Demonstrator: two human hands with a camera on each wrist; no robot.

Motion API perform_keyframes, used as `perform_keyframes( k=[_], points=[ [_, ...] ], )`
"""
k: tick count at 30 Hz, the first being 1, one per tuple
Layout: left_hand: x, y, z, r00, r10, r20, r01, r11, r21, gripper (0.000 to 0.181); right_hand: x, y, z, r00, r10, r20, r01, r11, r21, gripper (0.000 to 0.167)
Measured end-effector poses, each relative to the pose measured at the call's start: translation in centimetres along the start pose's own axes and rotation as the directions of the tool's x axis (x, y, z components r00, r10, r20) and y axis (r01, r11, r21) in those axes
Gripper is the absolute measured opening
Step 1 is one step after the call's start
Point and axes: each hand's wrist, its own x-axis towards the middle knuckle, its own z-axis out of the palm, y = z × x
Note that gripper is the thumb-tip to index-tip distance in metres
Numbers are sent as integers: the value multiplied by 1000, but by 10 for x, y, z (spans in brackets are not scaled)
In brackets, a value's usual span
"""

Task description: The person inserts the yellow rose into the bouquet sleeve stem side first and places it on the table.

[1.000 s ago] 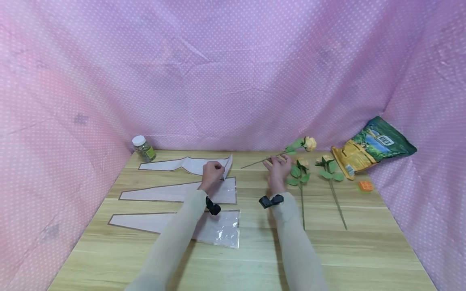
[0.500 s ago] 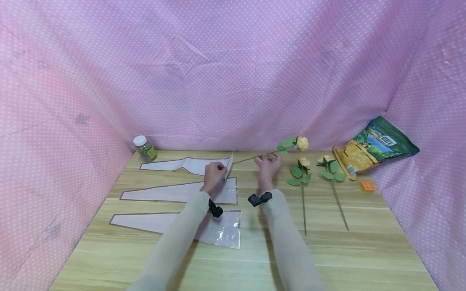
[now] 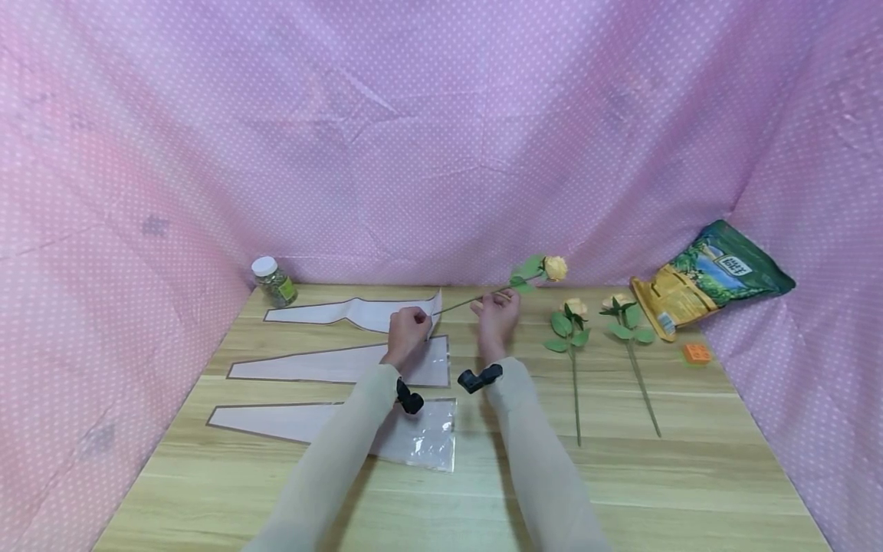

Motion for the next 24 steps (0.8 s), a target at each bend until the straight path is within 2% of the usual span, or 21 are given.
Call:
perform_keyframes(
  k=[8, 18, 24],
  points=[
    [2, 5, 1, 998, 62, 8, -62, 996, 63, 15, -3, 6, 1, 1000, 18, 11, -17, 999, -50, 25],
    [2, 11, 5, 992, 130, -12, -127, 983, 134, 13, -13, 10, 4, 999, 3, 36, 1, 996, -95, 21],
    [3, 13, 7, 983, 181, -16, -176, 971, 165, 13, -15, 18, 3, 999, -13, 46, 16, 998, -67, 17]
  ],
)
